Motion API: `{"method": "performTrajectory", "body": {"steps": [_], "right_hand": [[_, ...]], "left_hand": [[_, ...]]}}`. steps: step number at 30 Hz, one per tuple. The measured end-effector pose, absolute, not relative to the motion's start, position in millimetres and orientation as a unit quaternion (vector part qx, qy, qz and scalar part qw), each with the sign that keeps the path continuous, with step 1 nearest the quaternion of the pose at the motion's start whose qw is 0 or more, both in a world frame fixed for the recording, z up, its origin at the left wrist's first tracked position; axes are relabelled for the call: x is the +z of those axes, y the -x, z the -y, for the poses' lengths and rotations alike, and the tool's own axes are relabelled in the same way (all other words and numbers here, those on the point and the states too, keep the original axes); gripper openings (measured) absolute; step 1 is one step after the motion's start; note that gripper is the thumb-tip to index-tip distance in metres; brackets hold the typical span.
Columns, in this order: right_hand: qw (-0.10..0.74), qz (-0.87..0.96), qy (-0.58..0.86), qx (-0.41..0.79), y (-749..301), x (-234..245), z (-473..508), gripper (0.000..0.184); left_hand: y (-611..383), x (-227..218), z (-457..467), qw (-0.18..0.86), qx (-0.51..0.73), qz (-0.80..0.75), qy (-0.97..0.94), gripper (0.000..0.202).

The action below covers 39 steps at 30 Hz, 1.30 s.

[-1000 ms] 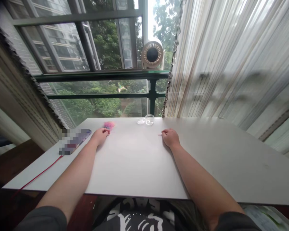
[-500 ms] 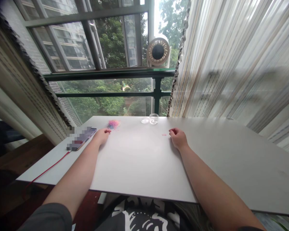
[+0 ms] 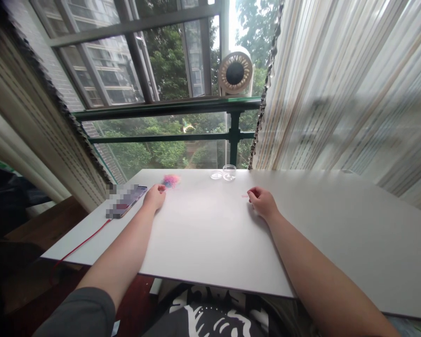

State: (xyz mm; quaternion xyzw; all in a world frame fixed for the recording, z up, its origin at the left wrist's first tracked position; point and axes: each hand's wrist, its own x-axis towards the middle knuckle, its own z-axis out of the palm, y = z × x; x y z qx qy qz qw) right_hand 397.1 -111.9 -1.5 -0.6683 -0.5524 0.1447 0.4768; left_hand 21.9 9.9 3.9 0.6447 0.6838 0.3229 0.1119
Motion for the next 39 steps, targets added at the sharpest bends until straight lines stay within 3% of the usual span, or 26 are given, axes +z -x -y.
{"method": "performTrajectory", "body": {"steps": [14,31,39], "right_hand": [[0.478,0.553,0.666,0.147,-395.9,-0.2,112.9,0.025],[0.464,0.571,0.664,0.133,-397.3,-3.3,112.1,0.026],[0.455,0.576,0.668,0.121,-395.3,-3.4,113.1,0.024]], "left_hand": [[-12.5,4.9,-12.5,0.074,0.341,-0.688,-0.637,0.032],[-14.9,5.4,-14.7,0.033,0.291,-0.725,-0.623,0.022],[-8.5,16.2,-8.8,0.059,0.289,-0.737,-0.608,0.024]]}}
